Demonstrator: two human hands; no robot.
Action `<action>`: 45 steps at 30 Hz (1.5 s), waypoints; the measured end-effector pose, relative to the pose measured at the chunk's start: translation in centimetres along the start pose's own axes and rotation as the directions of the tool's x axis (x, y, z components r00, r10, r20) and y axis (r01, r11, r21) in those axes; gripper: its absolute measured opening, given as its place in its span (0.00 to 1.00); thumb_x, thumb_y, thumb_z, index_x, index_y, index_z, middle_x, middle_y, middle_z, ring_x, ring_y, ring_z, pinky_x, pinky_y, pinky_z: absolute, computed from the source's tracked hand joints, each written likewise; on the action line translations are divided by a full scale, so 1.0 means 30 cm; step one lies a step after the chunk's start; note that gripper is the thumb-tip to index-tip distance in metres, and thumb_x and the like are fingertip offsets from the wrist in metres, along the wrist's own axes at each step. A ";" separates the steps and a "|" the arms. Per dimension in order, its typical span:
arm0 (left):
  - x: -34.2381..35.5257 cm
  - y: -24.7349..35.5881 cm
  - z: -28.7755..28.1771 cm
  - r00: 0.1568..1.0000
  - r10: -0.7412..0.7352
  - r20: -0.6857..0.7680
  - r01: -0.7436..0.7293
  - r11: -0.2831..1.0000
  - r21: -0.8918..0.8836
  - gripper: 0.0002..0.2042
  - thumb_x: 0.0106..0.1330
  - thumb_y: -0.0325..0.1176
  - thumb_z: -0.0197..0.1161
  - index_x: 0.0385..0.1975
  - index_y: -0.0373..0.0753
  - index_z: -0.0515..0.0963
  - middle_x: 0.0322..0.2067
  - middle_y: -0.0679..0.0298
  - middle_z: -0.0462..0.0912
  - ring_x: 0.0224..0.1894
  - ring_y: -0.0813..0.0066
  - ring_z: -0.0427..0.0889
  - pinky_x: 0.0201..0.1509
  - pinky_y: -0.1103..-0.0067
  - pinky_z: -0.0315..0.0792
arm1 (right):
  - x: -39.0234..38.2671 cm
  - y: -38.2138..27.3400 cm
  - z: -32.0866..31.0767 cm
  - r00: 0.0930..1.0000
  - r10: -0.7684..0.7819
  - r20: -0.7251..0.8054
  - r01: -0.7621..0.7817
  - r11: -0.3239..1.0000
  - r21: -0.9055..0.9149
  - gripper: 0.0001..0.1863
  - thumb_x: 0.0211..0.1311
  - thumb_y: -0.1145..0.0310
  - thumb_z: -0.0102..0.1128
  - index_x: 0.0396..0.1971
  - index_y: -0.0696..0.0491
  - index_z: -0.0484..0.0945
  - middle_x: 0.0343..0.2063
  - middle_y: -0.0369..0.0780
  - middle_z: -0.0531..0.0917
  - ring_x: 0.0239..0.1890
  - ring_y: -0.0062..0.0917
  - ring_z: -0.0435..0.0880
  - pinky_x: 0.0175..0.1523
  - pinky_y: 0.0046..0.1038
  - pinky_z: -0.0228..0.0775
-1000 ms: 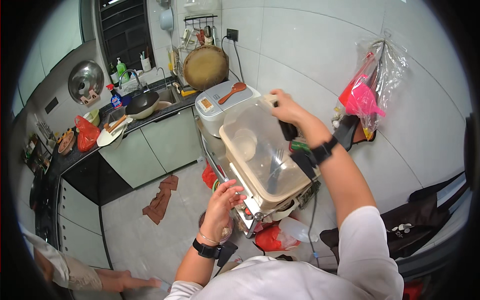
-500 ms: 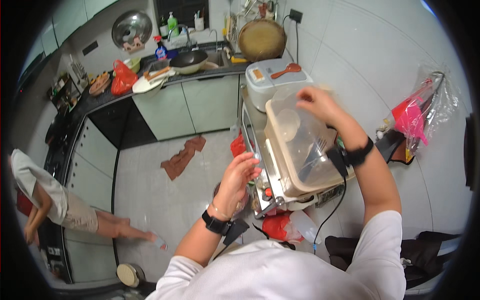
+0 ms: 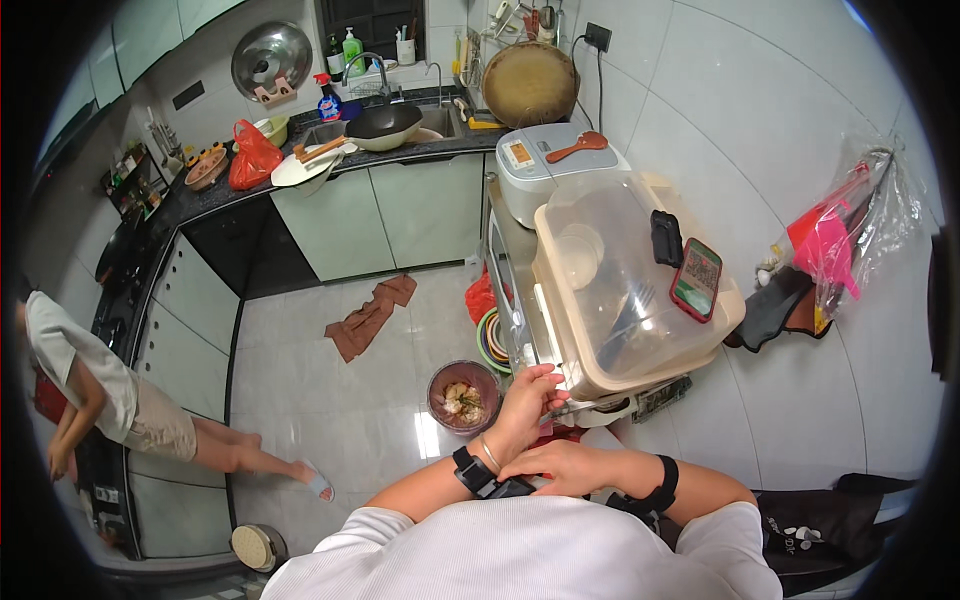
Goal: The person is washing a large pan and its lid in a kitchen sink using soap and a sponge.
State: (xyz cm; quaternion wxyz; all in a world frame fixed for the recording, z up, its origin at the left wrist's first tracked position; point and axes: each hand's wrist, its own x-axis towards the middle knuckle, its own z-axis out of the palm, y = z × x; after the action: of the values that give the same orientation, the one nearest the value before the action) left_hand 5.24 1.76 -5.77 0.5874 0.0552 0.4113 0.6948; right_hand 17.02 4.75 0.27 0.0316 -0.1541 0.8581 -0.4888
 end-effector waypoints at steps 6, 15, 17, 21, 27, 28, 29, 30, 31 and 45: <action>-0.004 0.014 0.041 0.995 0.089 0.040 -0.091 0.995 0.038 0.16 0.61 0.26 0.51 0.49 0.33 0.63 0.40 0.59 0.73 0.32 0.73 0.77 0.35 0.82 0.72 | -0.060 -0.006 -0.101 0.950 0.280 0.137 -0.291 0.954 0.073 0.27 0.44 0.76 0.63 0.50 0.50 0.71 0.32 0.39 0.78 0.32 0.23 0.78 0.39 0.26 0.69; 0.035 0.049 0.016 0.997 0.056 0.044 -0.056 0.998 -0.002 0.16 0.59 0.21 0.48 0.49 0.34 0.63 0.39 0.60 0.73 0.32 0.71 0.77 0.36 0.80 0.71 | -0.172 -0.023 -0.794 0.341 0.098 -0.935 -0.821 0.515 -0.246 0.24 0.42 0.66 0.69 0.43 0.54 0.76 0.32 0.42 0.77 0.28 0.29 0.78 0.38 0.26 0.71; 0.044 0.050 0.036 0.998 0.025 0.066 -0.028 0.999 0.037 0.14 0.60 0.22 0.49 0.47 0.34 0.65 0.38 0.61 0.75 0.32 0.72 0.77 0.36 0.80 0.71 | -0.221 0.092 -0.847 0.398 0.069 -0.915 -0.881 0.306 -0.360 0.24 0.43 0.65 0.68 0.44 0.54 0.75 0.33 0.44 0.78 0.29 0.31 0.78 0.38 0.26 0.71; 0.047 0.107 0.101 0.925 0.204 0.320 -0.285 0.931 0.229 0.15 0.58 0.26 0.59 0.46 0.35 0.68 0.38 0.62 0.74 0.34 0.73 0.76 0.38 0.79 0.71 | -0.176 0.040 -0.791 0.306 -0.093 -0.948 -0.795 0.523 -0.308 0.21 0.49 0.63 0.64 0.43 0.56 0.75 0.36 0.43 0.79 0.37 0.33 0.79 0.43 0.29 0.70; -0.063 0.245 0.327 0.353 -0.025 0.935 -0.904 0.251 0.347 0.27 0.52 0.33 0.68 0.52 0.36 0.66 0.46 0.60 0.72 0.41 0.70 0.75 0.49 0.76 0.69 | -0.062 0.043 -0.516 0.511 0.380 -0.771 -0.062 0.911 0.409 0.18 0.61 0.62 0.56 0.48 0.55 0.71 0.36 0.33 0.78 0.30 0.13 0.75 0.35 0.18 0.68; -0.085 0.248 0.349 0.438 -0.410 0.800 -0.756 0.314 0.575 0.28 0.51 0.37 0.69 0.52 0.36 0.66 0.47 0.59 0.71 0.42 0.66 0.75 0.48 0.75 0.69 | -0.061 0.048 -0.474 0.562 0.446 -0.697 -0.076 0.867 0.493 0.18 0.61 0.62 0.55 0.49 0.54 0.71 0.35 0.33 0.78 0.30 0.13 0.75 0.35 0.18 0.68; -0.080 0.198 0.335 0.354 -0.359 0.864 -0.835 0.295 0.465 0.28 0.52 0.37 0.68 0.51 0.36 0.66 0.47 0.58 0.71 0.43 0.63 0.76 0.47 0.74 0.70 | -0.061 0.082 -0.424 0.587 0.448 -0.674 -0.042 0.849 0.527 0.18 0.62 0.62 0.54 0.49 0.54 0.71 0.35 0.33 0.77 0.30 0.13 0.74 0.35 0.17 0.67; -0.083 0.141 0.314 0.255 -0.308 0.917 -0.900 0.270 0.341 0.27 0.52 0.36 0.67 0.51 0.36 0.67 0.47 0.58 0.72 0.43 0.61 0.76 0.46 0.73 0.71 | -0.066 0.117 -0.378 0.611 0.447 -0.654 -0.012 0.830 0.557 0.17 0.62 0.62 0.53 0.48 0.54 0.71 0.35 0.32 0.77 0.30 0.13 0.74 0.35 0.16 0.66; -0.096 0.115 0.313 0.274 -0.380 0.883 -0.887 0.255 0.385 0.26 0.52 0.36 0.67 0.50 0.36 0.67 0.46 0.57 0.72 0.44 0.60 0.75 0.46 0.73 0.71 | -0.081 0.128 -0.335 0.609 0.487 -0.626 0.018 0.781 0.624 0.17 0.62 0.63 0.53 0.48 0.54 0.71 0.35 0.32 0.77 0.30 0.13 0.73 0.35 0.15 0.66; -0.083 0.177 0.441 0.169 -0.814 0.556 -0.798 0.218 0.562 0.20 0.53 0.29 0.64 0.48 0.39 0.73 0.44 0.60 0.77 0.45 0.68 0.75 0.50 0.76 0.67 | -0.219 0.127 -0.072 0.528 0.649 -0.547 0.253 0.495 0.831 0.12 0.63 0.67 0.52 0.45 0.53 0.72 0.31 0.31 0.76 0.30 0.13 0.72 0.37 0.15 0.66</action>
State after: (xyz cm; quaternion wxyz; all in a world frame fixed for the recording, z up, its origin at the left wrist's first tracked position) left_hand 9.32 6.46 7.30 0.4953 0.8356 0.2375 0.0080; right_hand 21.93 10.28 -2.48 -0.2359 0.2478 0.4240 -0.8386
